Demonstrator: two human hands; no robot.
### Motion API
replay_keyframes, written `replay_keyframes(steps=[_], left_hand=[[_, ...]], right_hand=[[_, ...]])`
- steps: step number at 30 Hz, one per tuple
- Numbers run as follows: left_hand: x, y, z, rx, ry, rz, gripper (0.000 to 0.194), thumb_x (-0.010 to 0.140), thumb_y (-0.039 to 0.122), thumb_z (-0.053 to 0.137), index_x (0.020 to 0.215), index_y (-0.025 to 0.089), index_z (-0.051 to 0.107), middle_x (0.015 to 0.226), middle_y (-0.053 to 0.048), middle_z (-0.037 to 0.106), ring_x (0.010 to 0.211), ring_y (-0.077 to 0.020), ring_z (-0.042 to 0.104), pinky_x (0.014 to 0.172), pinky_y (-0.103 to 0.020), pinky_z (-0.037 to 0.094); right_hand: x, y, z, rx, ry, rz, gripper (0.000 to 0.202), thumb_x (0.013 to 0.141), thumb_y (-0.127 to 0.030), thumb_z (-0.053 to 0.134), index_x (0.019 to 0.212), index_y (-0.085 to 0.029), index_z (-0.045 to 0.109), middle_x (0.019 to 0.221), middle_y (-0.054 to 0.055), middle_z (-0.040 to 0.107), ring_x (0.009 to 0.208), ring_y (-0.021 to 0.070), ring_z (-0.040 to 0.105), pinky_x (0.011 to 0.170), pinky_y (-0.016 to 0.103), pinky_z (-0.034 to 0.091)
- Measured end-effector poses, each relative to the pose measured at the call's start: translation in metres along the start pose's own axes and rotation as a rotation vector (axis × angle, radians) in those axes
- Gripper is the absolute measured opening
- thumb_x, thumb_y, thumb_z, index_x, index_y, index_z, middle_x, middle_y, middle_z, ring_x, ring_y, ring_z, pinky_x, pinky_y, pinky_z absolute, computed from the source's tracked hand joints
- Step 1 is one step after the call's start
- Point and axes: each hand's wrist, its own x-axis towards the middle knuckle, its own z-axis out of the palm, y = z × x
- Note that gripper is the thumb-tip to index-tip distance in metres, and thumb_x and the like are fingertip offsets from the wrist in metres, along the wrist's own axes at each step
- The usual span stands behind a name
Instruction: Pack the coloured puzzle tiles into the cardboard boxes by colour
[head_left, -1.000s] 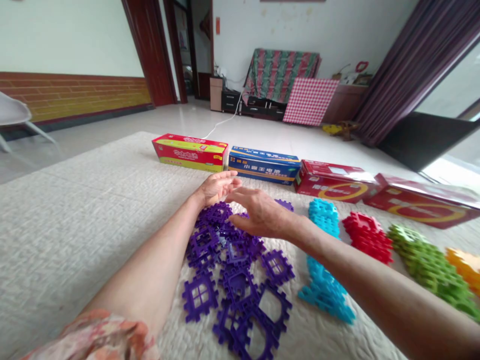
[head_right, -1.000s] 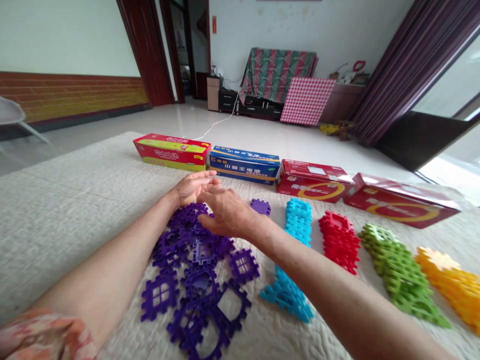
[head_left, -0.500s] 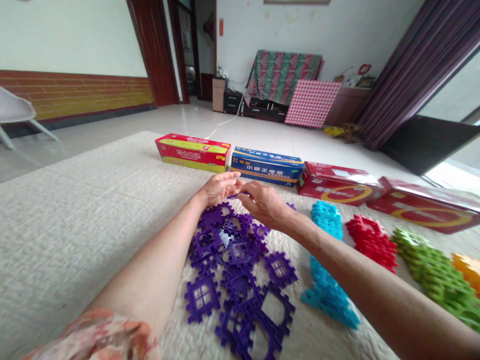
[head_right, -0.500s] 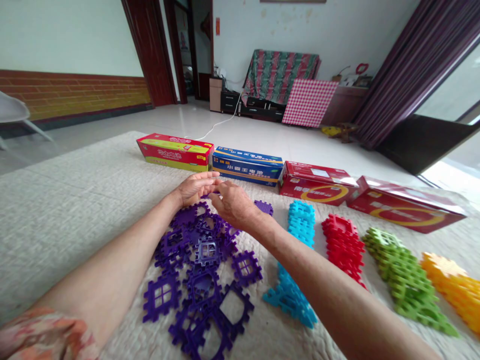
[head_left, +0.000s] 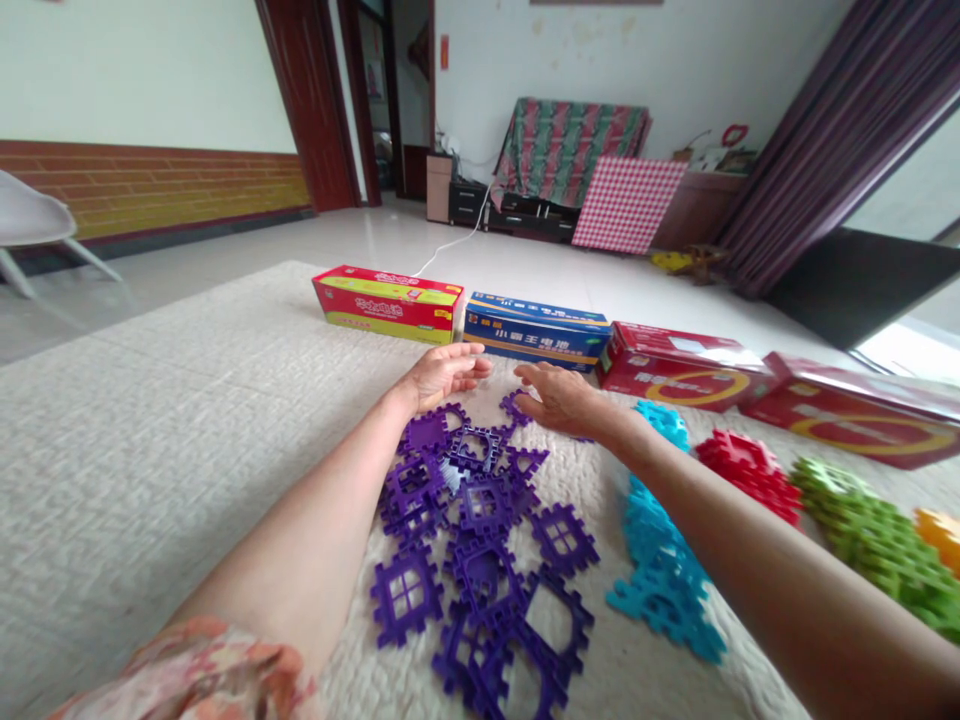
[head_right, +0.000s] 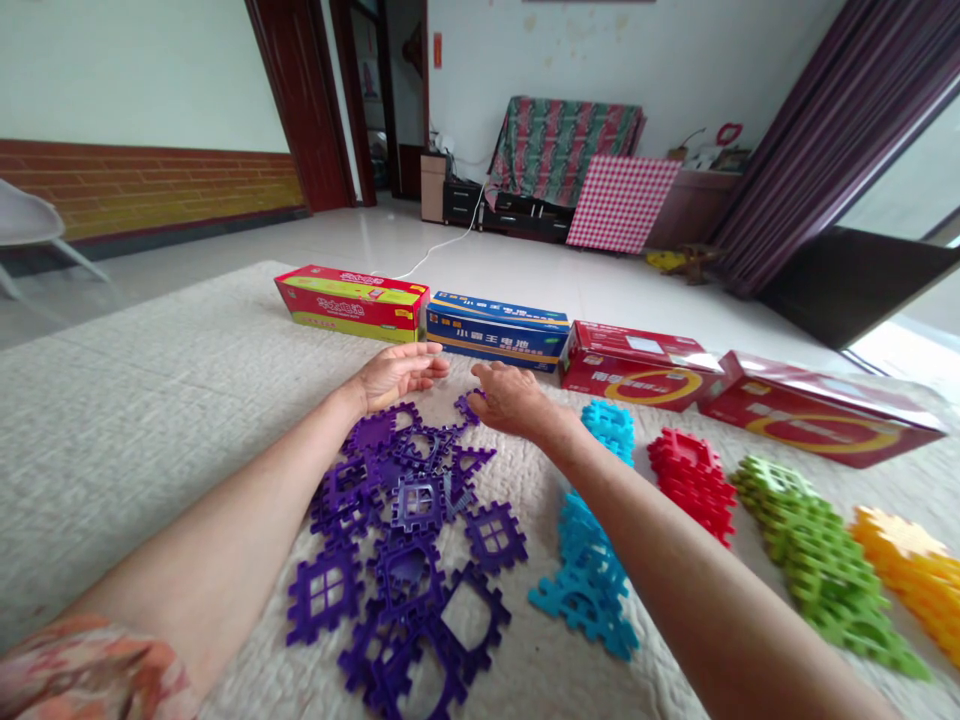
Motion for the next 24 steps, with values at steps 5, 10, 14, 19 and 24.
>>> replay_keyframes(steps=[5, 10, 14, 19, 24], left_hand=[[0.0, -0.001, 0.0, 0.008, 0.001, 0.006, 0.024, 0.079, 0.007, 0.063, 0.103, 0.012, 0.063, 0.085, -0.009, 0.073, 0.078, -0.0157, 0.07, 0.065, -0.024, 0.049], [-0.001, 0.0, 0.001, 0.012, 0.0, 0.01, 0.024, 0.08, 0.006, 0.061, 0.103, 0.011, 0.064, 0.086, -0.01, 0.073, 0.078, -0.0155, 0.069, 0.065, -0.024, 0.049], [-0.001, 0.0, 0.001, 0.011, 0.008, 0.007, 0.024, 0.078, 0.007, 0.064, 0.102, 0.012, 0.064, 0.086, -0.01, 0.073, 0.078, -0.0162, 0.07, 0.065, -0.024, 0.049], [-0.001, 0.0, 0.0, 0.012, 0.002, 0.005, 0.024, 0.079, 0.007, 0.063, 0.103, 0.012, 0.064, 0.086, -0.01, 0.073, 0.078, -0.0165, 0.069, 0.065, -0.024, 0.049], [-0.002, 0.001, 0.002, 0.002, 0.007, -0.005, 0.023, 0.08, 0.005, 0.06, 0.102, 0.011, 0.063, 0.085, -0.01, 0.072, 0.078, -0.0162, 0.069, 0.065, -0.024, 0.049]], right_hand=[[-0.003, -0.004, 0.002, -0.021, -0.009, -0.005, 0.048, 0.082, -0.047, 0.055, 0.116, -0.014, 0.06, 0.105, 0.017, 0.067, 0.097, 0.0276, 0.062, 0.079, 0.035, 0.045], [0.004, -0.008, 0.008, 0.013, 0.021, -0.014, 0.039, 0.077, -0.037, 0.059, 0.107, -0.013, 0.065, 0.097, 0.017, 0.068, 0.09, 0.0257, 0.063, 0.075, 0.034, 0.046], [0.004, -0.001, 0.0, 0.114, 0.077, 0.014, 0.038, 0.074, -0.031, 0.061, 0.108, -0.014, 0.065, 0.097, 0.013, 0.07, 0.085, 0.0232, 0.064, 0.074, 0.033, 0.048], [-0.017, 0.032, -0.025, 0.151, 0.144, 0.037, 0.049, 0.072, -0.027, 0.063, 0.119, -0.012, 0.061, 0.108, 0.013, 0.068, 0.093, 0.0237, 0.064, 0.081, 0.035, 0.049], [-0.039, 0.051, -0.028, 0.128, 0.075, 0.01, 0.051, 0.071, -0.024, 0.064, 0.121, -0.013, 0.06, 0.113, 0.014, 0.066, 0.098, 0.025, 0.064, 0.085, 0.036, 0.051]])
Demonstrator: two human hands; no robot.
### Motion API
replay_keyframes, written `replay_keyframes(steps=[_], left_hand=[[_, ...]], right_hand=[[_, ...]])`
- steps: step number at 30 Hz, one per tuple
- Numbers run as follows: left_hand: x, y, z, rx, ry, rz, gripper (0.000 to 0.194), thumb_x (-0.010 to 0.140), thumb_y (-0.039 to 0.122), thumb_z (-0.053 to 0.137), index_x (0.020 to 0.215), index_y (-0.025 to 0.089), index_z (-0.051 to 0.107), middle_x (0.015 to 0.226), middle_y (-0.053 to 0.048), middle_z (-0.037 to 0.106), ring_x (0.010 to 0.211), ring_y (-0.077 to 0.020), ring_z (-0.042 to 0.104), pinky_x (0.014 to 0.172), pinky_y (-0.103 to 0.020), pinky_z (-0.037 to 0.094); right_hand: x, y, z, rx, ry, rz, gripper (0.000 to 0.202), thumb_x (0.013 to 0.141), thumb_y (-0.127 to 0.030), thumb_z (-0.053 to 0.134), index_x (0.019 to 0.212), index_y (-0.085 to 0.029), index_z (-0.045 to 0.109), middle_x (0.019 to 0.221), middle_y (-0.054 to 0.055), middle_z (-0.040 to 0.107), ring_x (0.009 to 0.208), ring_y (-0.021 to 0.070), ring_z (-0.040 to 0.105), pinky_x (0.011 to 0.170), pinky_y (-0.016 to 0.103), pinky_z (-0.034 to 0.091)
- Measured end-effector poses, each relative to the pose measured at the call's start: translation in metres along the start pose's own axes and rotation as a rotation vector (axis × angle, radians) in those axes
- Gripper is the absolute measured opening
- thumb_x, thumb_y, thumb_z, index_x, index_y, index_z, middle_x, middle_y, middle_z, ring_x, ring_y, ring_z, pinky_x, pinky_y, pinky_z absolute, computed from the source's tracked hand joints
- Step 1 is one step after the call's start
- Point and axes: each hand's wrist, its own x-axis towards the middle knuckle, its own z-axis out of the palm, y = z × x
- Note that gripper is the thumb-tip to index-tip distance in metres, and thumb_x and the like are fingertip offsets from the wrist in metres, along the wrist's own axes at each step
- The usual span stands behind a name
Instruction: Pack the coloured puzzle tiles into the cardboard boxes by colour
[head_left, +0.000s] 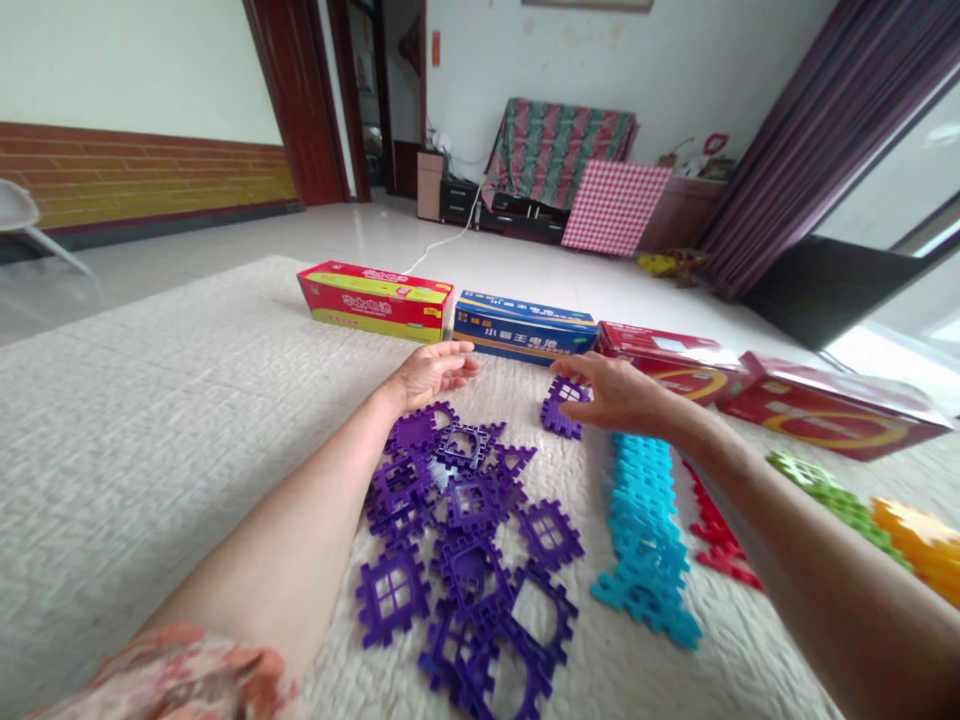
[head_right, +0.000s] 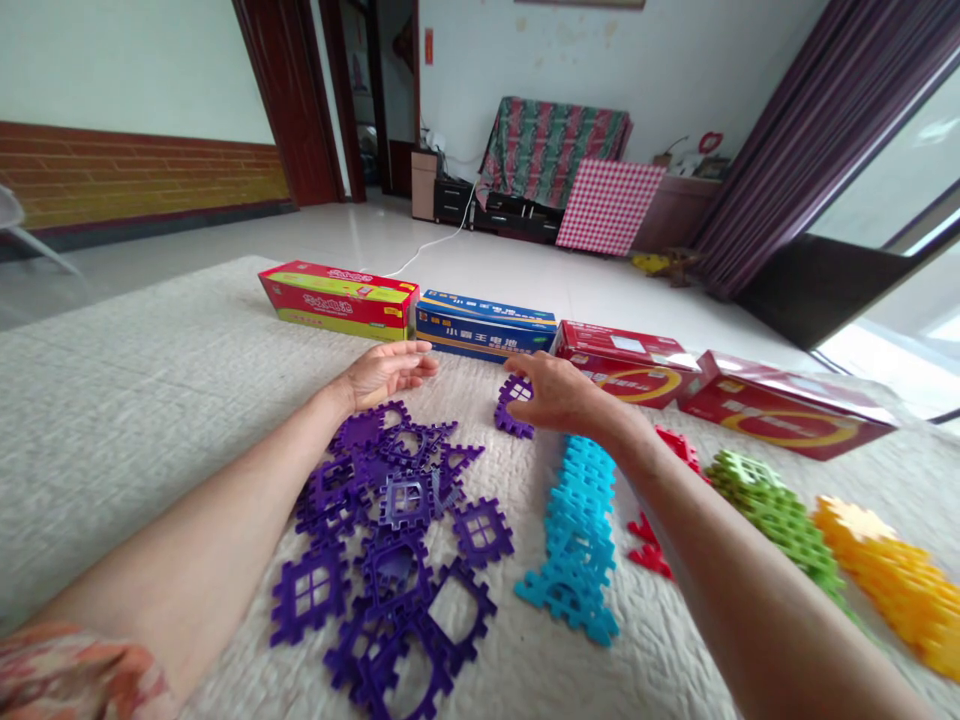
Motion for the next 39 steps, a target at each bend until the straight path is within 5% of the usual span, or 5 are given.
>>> replay_keyframes(steps=[7, 12, 23, 30, 39], left_hand=[[0.001, -0.001, -0.002, -0.004, -0.009, 0.001, 0.024, 0.08, 0.005, 0.061, 0.103, 0.011, 0.063, 0.086, -0.011, 0.072, 0.078, -0.0161, 0.069, 0.065, -0.024, 0.049], [0.001, -0.001, -0.002, -0.001, -0.014, -0.002, 0.024, 0.08, 0.005, 0.061, 0.103, 0.011, 0.064, 0.086, -0.01, 0.072, 0.078, -0.015, 0.069, 0.065, -0.023, 0.049], [0.0, 0.002, -0.001, -0.068, -0.009, -0.008, 0.027, 0.081, 0.002, 0.055, 0.107, 0.009, 0.06, 0.087, -0.013, 0.073, 0.078, -0.017, 0.07, 0.063, -0.023, 0.05], [0.002, 0.005, -0.004, -0.194, 0.126, 0.008, 0.035, 0.079, 0.002, 0.056, 0.112, 0.012, 0.057, 0.083, -0.009, 0.071, 0.079, -0.0173, 0.07, 0.067, -0.026, 0.052], [0.007, 0.002, -0.01, -0.177, 0.123, 0.041, 0.033, 0.078, 0.003, 0.055, 0.109, 0.013, 0.058, 0.083, -0.008, 0.071, 0.08, -0.0174, 0.07, 0.067, -0.025, 0.051]], right_hand=[[-0.007, 0.0, 0.017, 0.001, -0.082, -0.031, 0.052, 0.071, -0.027, 0.063, 0.121, -0.017, 0.059, 0.119, 0.014, 0.063, 0.107, 0.0268, 0.062, 0.092, 0.04, 0.049], [-0.01, -0.008, 0.016, 0.056, 0.0, -0.07, 0.055, 0.072, -0.029, 0.064, 0.125, -0.014, 0.057, 0.124, 0.017, 0.059, 0.111, 0.0294, 0.059, 0.094, 0.044, 0.049], [-0.001, -0.08, 0.027, 0.245, 0.043, -0.459, 0.027, 0.081, -0.018, 0.057, 0.107, -0.016, 0.065, 0.103, 0.009, 0.068, 0.095, 0.0184, 0.063, 0.088, 0.035, 0.048], [0.025, -0.119, 0.043, 0.268, 0.03, -0.426, 0.031, 0.077, -0.022, 0.065, 0.108, -0.014, 0.064, 0.108, 0.011, 0.068, 0.1, 0.0202, 0.061, 0.091, 0.036, 0.045], [0.032, -0.123, 0.054, 0.142, -0.047, -0.467, 0.019, 0.085, -0.023, 0.056, 0.102, -0.019, 0.063, 0.107, 0.007, 0.066, 0.101, 0.02, 0.058, 0.086, 0.035, 0.042]])
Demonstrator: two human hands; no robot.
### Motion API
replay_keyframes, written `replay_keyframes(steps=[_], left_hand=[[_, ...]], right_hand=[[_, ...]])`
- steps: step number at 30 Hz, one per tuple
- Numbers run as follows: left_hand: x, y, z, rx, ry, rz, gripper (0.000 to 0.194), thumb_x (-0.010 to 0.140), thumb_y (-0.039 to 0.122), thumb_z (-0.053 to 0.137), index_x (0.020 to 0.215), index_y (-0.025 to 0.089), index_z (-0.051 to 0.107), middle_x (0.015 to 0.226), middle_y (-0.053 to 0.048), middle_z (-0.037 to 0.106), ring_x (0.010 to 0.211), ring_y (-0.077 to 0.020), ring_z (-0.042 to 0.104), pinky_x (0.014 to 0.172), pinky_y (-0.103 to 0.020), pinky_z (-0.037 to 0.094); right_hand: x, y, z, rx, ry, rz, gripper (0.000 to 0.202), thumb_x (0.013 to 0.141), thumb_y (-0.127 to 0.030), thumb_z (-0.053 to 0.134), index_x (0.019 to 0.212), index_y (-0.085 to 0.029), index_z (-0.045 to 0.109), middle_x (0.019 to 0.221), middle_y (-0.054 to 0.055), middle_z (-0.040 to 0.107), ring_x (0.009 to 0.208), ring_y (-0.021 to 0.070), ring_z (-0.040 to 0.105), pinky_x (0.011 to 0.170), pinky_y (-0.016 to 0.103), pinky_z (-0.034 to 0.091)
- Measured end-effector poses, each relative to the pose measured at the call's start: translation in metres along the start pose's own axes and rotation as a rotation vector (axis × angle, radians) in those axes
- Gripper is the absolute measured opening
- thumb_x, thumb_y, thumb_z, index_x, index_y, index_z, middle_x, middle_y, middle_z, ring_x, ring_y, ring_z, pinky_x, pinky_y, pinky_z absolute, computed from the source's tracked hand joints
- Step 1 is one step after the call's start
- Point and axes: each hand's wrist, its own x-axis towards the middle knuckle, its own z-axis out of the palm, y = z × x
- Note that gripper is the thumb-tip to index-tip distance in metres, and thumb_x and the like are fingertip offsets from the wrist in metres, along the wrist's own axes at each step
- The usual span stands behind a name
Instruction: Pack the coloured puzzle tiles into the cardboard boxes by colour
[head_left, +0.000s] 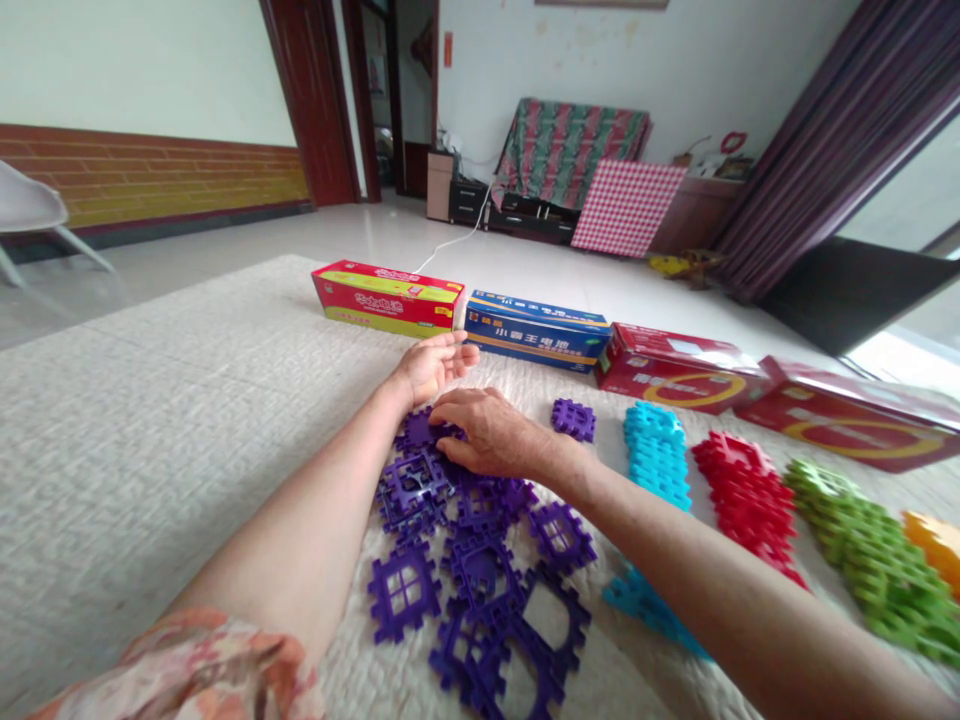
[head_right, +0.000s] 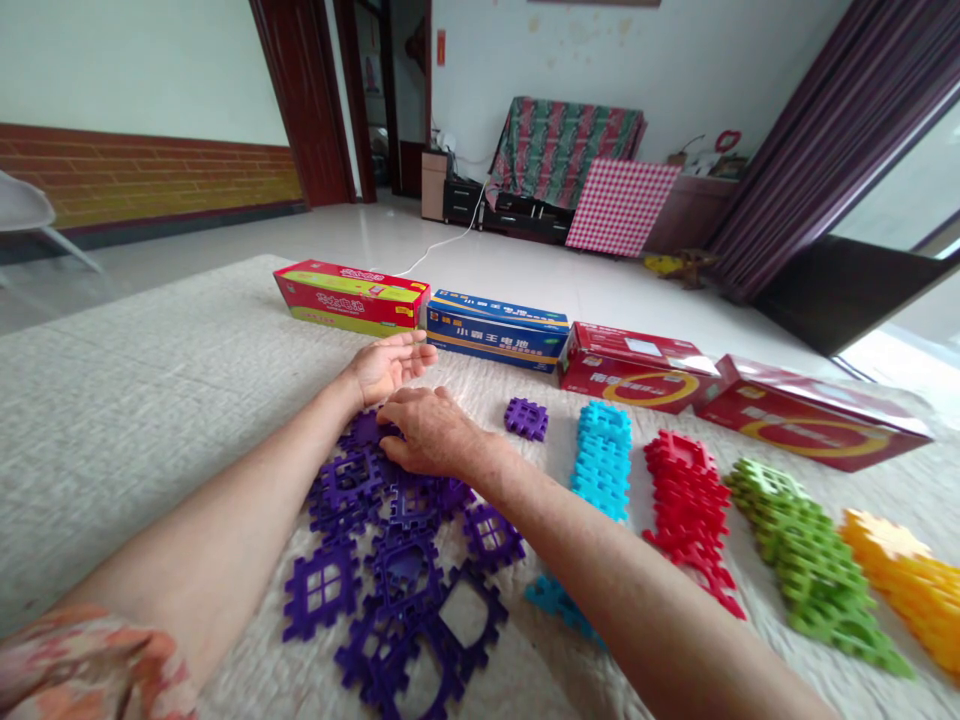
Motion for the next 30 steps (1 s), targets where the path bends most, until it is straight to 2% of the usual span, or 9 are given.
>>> replay_keyframes(steps=[2, 5, 8, 11, 14, 19, 21, 24, 30], left_hand=[[-0.001, 0.0, 0.001, 0.001, -0.007, 0.0, 0.032, 0.078, 0.003, 0.054, 0.109, 0.013, 0.058, 0.083, -0.009, 0.071, 0.079, -0.0173, 0.07, 0.066, -0.025, 0.051], [-0.003, 0.002, 0.003, -0.005, -0.002, 0.0, 0.031, 0.079, 0.002, 0.052, 0.108, 0.012, 0.058, 0.081, -0.009, 0.071, 0.078, -0.0169, 0.07, 0.066, -0.024, 0.051], [-0.004, 0.003, 0.004, -0.015, 0.02, -0.015, 0.034, 0.079, 0.001, 0.053, 0.111, 0.012, 0.056, 0.08, -0.008, 0.071, 0.076, -0.0163, 0.07, 0.068, -0.025, 0.052], [-0.004, 0.002, 0.003, -0.02, 0.015, -0.027, 0.039, 0.078, 0.002, 0.055, 0.116, 0.013, 0.055, 0.079, -0.006, 0.072, 0.073, -0.0161, 0.07, 0.069, -0.027, 0.054], [-0.003, 0.001, 0.001, -0.01, -0.025, -0.009, 0.037, 0.079, 0.003, 0.054, 0.115, 0.012, 0.055, 0.08, -0.007, 0.072, 0.073, -0.0159, 0.07, 0.066, -0.025, 0.054], [-0.003, 0.001, -0.001, 0.009, -0.054, 0.004, 0.031, 0.081, 0.003, 0.051, 0.11, 0.011, 0.055, 0.083, -0.009, 0.072, 0.077, -0.0166, 0.071, 0.062, -0.023, 0.053], [-0.003, 0.001, -0.001, 0.016, -0.052, 0.007, 0.03, 0.081, 0.003, 0.051, 0.11, 0.011, 0.056, 0.083, -0.009, 0.072, 0.078, -0.0169, 0.071, 0.062, -0.023, 0.053], [-0.002, 0.0, -0.001, 0.025, -0.05, 0.009, 0.03, 0.081, 0.003, 0.053, 0.11, 0.011, 0.056, 0.083, -0.009, 0.072, 0.078, -0.0165, 0.071, 0.063, -0.023, 0.053], [-0.003, 0.0, 0.0, 0.033, -0.049, 0.011, 0.03, 0.082, 0.004, 0.054, 0.111, 0.011, 0.056, 0.083, -0.008, 0.072, 0.078, -0.0166, 0.071, 0.063, -0.023, 0.052]], right_hand=[[0.0, -0.004, 0.0, -0.073, -0.018, -0.001, 0.016, 0.089, -0.024, 0.051, 0.1, -0.018, 0.062, 0.106, 0.008, 0.066, 0.098, 0.0197, 0.059, 0.086, 0.036, 0.041], [0.001, -0.01, -0.003, -0.187, -0.019, -0.023, 0.023, 0.096, -0.023, 0.04, 0.097, -0.014, 0.06, 0.099, 0.01, 0.066, 0.088, 0.0184, 0.061, 0.084, 0.036, 0.041], [0.0, -0.008, -0.012, -0.254, -0.011, 0.016, 0.024, 0.095, -0.017, 0.036, 0.093, -0.013, 0.059, 0.088, 0.01, 0.066, 0.074, 0.0163, 0.059, 0.074, 0.032, 0.043], [-0.005, 0.009, -0.026, -0.258, 0.044, 0.141, 0.029, 0.095, -0.016, 0.031, 0.097, -0.013, 0.06, 0.084, 0.009, 0.066, 0.067, 0.0156, 0.057, 0.063, 0.029, 0.041], [-0.014, 0.034, -0.035, -0.209, 0.156, 0.351, 0.031, 0.094, -0.019, 0.034, 0.106, -0.013, 0.062, 0.086, 0.01, 0.068, 0.072, 0.0171, 0.061, 0.067, 0.029, 0.042], [-0.027, 0.056, -0.032, -0.231, 0.006, 0.487, 0.03, 0.091, -0.017, 0.038, 0.101, -0.015, 0.067, 0.093, 0.011, 0.071, 0.083, 0.02, 0.065, 0.072, 0.029, 0.044], [-0.03, 0.057, -0.03, -0.261, -0.023, 0.473, 0.028, 0.089, -0.019, 0.043, 0.105, -0.016, 0.066, 0.101, 0.012, 0.07, 0.09, 0.0206, 0.065, 0.076, 0.029, 0.044], [-0.031, 0.058, -0.031, -0.234, -0.028, 0.374, 0.032, 0.085, -0.022, 0.051, 0.114, -0.018, 0.063, 0.112, 0.011, 0.068, 0.099, 0.0203, 0.062, 0.082, 0.029, 0.044], [-0.027, 0.063, -0.026, -0.15, -0.069, 0.281, 0.035, 0.077, -0.025, 0.06, 0.111, -0.019, 0.065, 0.109, 0.01, 0.069, 0.096, 0.0212, 0.063, 0.082, 0.031, 0.045]])
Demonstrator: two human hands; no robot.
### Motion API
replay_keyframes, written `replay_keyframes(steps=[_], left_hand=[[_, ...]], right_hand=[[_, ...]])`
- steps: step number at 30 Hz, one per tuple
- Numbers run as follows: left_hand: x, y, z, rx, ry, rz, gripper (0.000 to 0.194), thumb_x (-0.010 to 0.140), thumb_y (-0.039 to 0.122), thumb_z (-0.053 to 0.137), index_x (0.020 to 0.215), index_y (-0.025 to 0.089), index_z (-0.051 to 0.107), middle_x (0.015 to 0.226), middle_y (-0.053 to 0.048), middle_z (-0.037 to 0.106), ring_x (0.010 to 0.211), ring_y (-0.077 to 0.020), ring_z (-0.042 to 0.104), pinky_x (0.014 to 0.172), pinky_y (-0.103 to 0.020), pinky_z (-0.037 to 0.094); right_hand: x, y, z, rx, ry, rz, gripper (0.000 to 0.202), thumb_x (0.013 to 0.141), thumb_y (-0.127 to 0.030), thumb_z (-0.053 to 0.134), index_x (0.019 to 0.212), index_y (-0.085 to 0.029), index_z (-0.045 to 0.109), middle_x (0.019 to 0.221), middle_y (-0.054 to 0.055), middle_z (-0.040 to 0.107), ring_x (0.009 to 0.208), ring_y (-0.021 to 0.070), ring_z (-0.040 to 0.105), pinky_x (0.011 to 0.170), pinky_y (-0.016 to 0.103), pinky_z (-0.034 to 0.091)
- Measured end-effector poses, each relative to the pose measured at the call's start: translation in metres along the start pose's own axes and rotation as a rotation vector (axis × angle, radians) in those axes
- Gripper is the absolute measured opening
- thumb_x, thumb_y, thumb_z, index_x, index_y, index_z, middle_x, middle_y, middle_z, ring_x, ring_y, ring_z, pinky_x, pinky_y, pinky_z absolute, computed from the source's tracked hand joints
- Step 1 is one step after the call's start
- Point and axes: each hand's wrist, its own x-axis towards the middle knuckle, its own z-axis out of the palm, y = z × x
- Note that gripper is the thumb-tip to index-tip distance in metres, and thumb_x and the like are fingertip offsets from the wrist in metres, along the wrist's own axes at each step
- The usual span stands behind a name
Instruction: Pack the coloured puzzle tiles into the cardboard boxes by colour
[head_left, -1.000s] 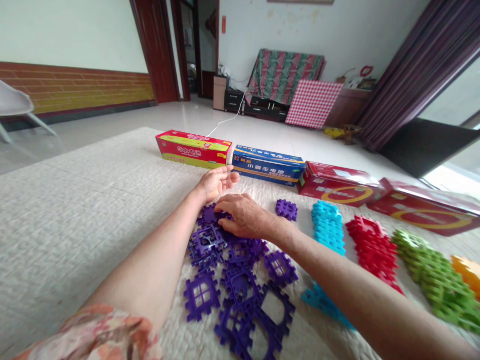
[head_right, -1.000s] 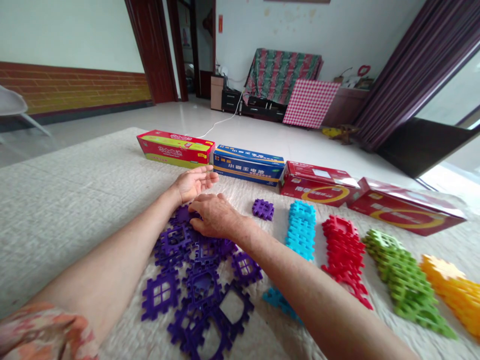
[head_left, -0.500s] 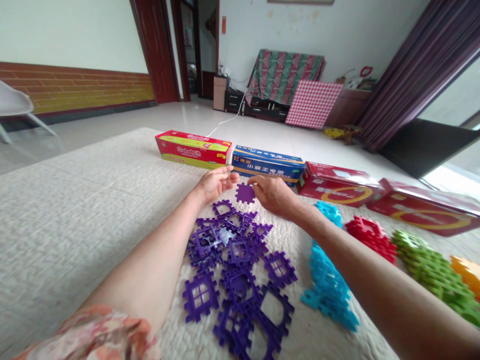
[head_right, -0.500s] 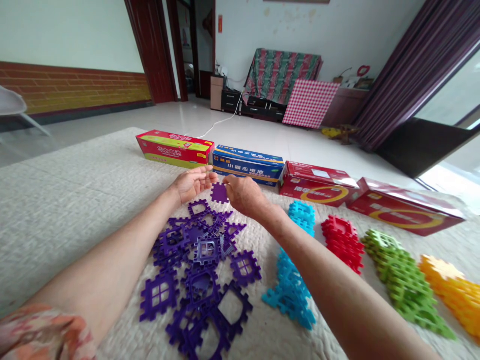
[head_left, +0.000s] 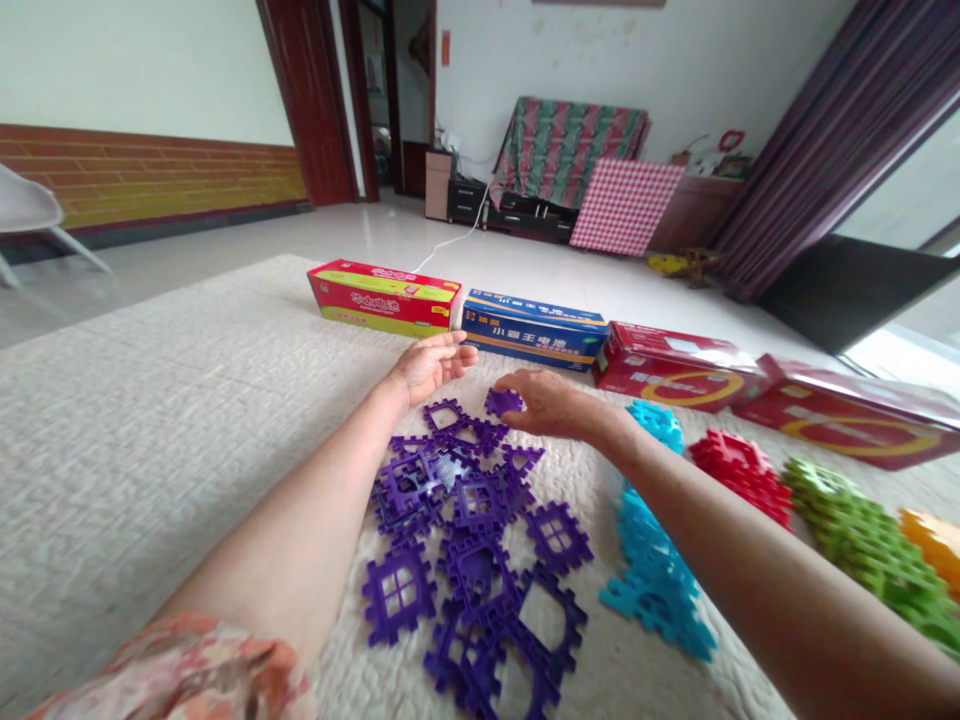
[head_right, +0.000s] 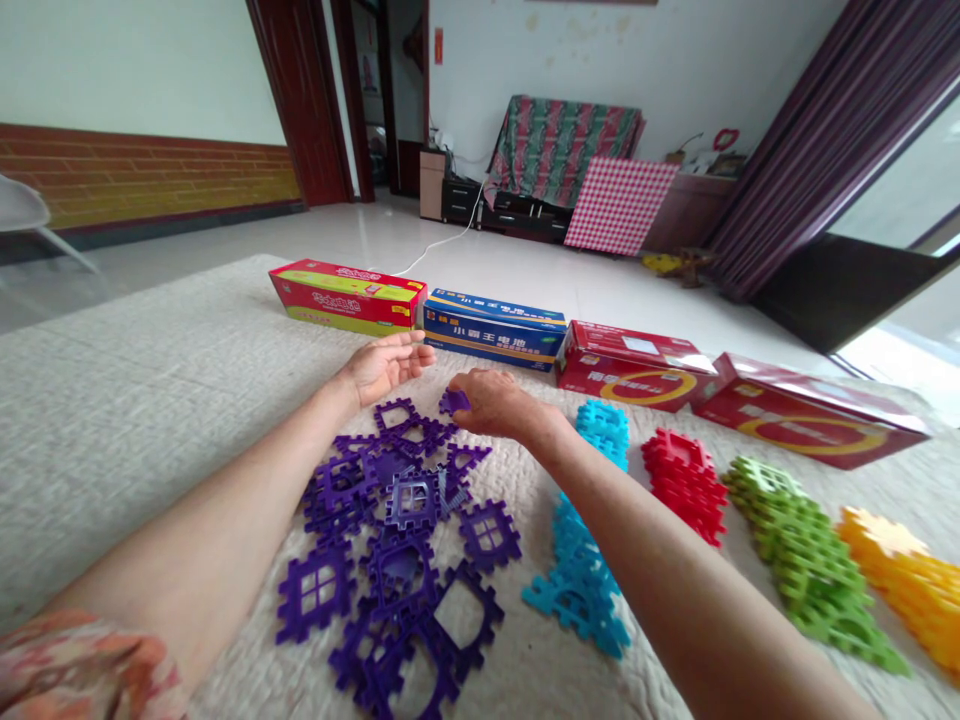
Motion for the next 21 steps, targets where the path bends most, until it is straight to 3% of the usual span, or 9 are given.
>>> replay_keyframes(steps=[6, 11, 15, 21], left_hand=[[0.0, 0.0, 0.0, 0.012, -0.006, 0.001, 0.03, 0.082, 0.004, 0.053, 0.111, 0.01, 0.056, 0.084, -0.009, 0.072, 0.078, -0.0166, 0.071, 0.063, -0.023, 0.052], [0.001, 0.0, -0.001, 0.009, -0.009, -0.002, 0.03, 0.081, 0.004, 0.054, 0.111, 0.011, 0.057, 0.084, -0.008, 0.072, 0.078, -0.0162, 0.071, 0.063, -0.023, 0.052], [0.002, -0.001, -0.001, 0.004, -0.019, 0.003, 0.031, 0.08, 0.004, 0.056, 0.11, 0.011, 0.057, 0.084, -0.009, 0.073, 0.079, -0.0166, 0.071, 0.063, -0.023, 0.052], [0.001, -0.001, 0.0, 0.021, 0.001, 0.002, 0.03, 0.079, 0.004, 0.057, 0.108, 0.011, 0.058, 0.084, -0.009, 0.072, 0.079, -0.017, 0.071, 0.064, -0.024, 0.051]], right_hand=[[0.004, 0.003, 0.002, 0.037, 0.083, -0.05, 0.03, 0.071, -0.02, 0.061, 0.1, -0.02, 0.069, 0.093, 0.007, 0.071, 0.084, 0.0192, 0.064, 0.076, 0.031, 0.047], [-0.016, 0.035, -0.02, 0.06, 0.232, 0.066, 0.038, 0.069, -0.023, 0.064, 0.106, -0.019, 0.069, 0.097, 0.007, 0.072, 0.083, 0.0201, 0.066, 0.074, 0.033, 0.05], [-0.041, 0.057, -0.03, 0.063, 0.215, 0.092, 0.036, 0.067, -0.024, 0.066, 0.103, -0.02, 0.072, 0.087, 0.004, 0.073, 0.072, 0.0187, 0.066, 0.067, 0.031, 0.052], [-0.059, 0.054, -0.019, 0.024, 0.104, 0.082, 0.035, 0.069, -0.024, 0.066, 0.104, -0.02, 0.07, 0.1, 0.007, 0.073, 0.087, 0.0224, 0.069, 0.077, 0.034, 0.054]])
